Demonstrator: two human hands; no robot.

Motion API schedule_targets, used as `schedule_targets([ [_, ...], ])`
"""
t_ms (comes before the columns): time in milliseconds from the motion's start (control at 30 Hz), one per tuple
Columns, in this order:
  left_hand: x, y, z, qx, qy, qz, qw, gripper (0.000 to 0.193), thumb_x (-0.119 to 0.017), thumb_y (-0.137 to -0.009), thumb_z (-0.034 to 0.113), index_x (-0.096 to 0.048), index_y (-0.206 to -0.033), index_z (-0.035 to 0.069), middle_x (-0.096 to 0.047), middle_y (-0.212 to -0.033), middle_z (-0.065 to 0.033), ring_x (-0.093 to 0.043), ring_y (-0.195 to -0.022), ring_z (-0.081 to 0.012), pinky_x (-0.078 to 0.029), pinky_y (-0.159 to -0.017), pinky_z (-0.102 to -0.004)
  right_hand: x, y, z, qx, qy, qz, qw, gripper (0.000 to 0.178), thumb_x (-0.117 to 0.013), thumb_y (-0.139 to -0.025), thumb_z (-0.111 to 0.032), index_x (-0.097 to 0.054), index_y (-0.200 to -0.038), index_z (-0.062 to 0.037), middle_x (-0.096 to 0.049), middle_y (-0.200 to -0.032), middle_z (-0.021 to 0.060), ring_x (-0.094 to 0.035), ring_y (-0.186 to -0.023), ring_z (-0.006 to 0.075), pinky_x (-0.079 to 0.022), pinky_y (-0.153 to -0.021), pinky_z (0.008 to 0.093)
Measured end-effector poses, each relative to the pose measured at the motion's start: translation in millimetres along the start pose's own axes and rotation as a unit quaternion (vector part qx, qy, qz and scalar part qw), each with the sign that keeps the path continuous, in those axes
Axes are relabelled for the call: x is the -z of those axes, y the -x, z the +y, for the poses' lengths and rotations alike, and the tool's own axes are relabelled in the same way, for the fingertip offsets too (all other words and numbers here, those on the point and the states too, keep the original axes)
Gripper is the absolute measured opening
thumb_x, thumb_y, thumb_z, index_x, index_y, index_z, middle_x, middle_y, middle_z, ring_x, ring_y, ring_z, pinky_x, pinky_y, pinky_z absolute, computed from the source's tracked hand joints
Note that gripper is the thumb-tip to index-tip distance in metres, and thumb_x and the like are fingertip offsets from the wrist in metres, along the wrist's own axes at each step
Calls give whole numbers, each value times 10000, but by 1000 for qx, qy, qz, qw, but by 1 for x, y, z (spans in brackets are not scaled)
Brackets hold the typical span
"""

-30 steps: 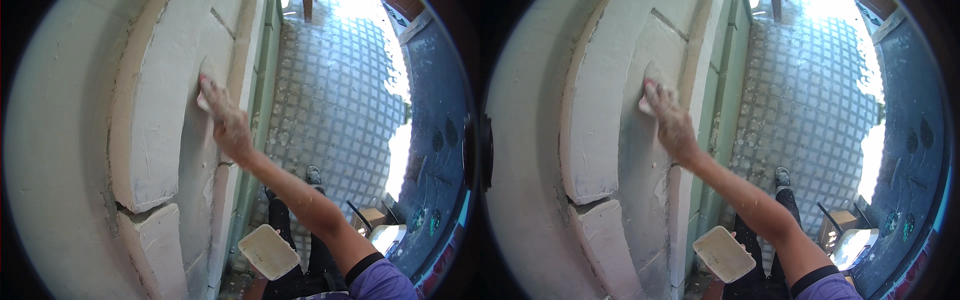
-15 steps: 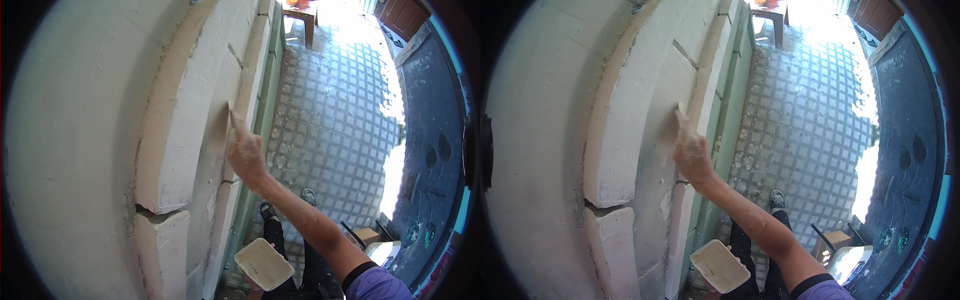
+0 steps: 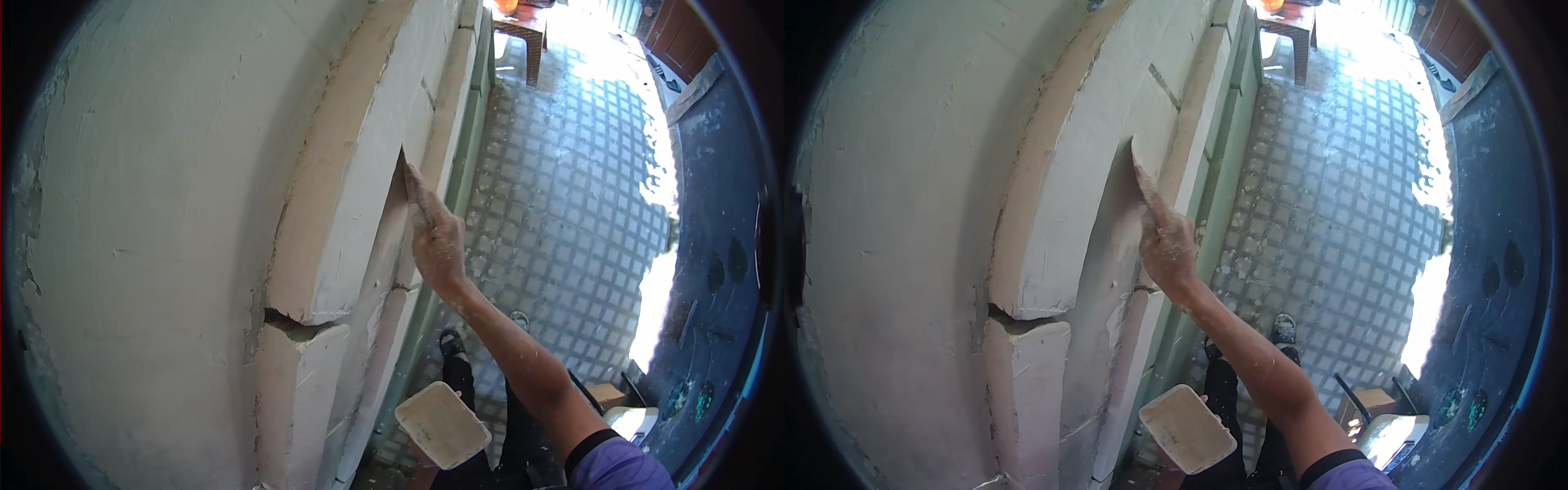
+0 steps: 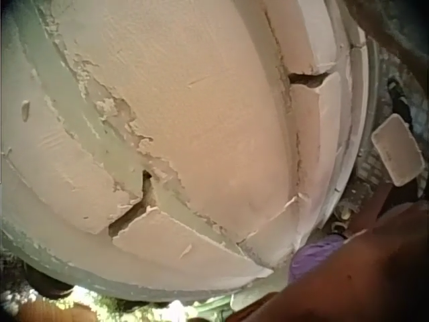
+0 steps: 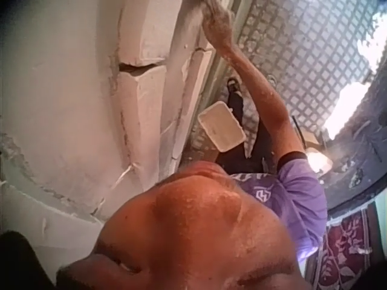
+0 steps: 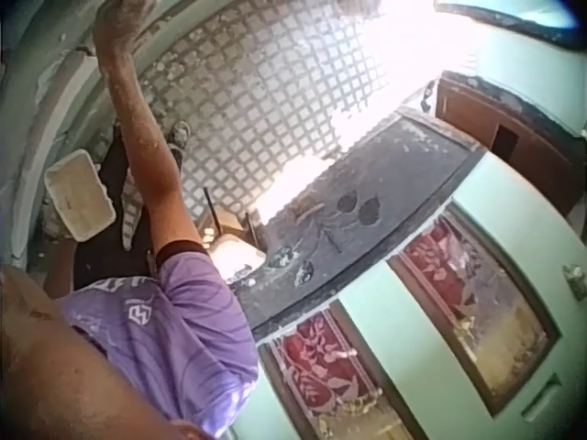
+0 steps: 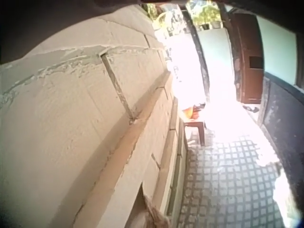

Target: Applying wall filler or putty to gaps in a concrete wall using a spreader.

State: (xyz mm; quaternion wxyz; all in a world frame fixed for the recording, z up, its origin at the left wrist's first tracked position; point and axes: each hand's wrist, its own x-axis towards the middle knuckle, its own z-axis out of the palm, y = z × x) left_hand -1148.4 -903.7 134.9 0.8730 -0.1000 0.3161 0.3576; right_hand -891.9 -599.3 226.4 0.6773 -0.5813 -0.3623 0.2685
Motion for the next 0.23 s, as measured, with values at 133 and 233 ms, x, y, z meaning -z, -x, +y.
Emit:
schedule_targets([
  [133,1,7,6,-29,-16,-28,999,1149,-594,-761,740,-96,-1523,37,-433,-1381,-260,-482,-1245,-393,-382,-1034,-604,-26,61,2,158,54,-86,982,663,-503,-790,124,-457,-1418,-85,-520,-1343,225,-623,-1084,330,-525,-905,367],
  [233,-9,9,2,-63,-60,-59,994,1076,-588,-785,715,-99,-1538,122,-167,-1576,-171,-457,-1277,-397,-367,-1022,-647,-5,115,-13,190,-27,-228,955,687,-519,-771,159,-491,-1401,-116,-469,-1404,224,-413,-1352,304,-346,-1129,413],
])
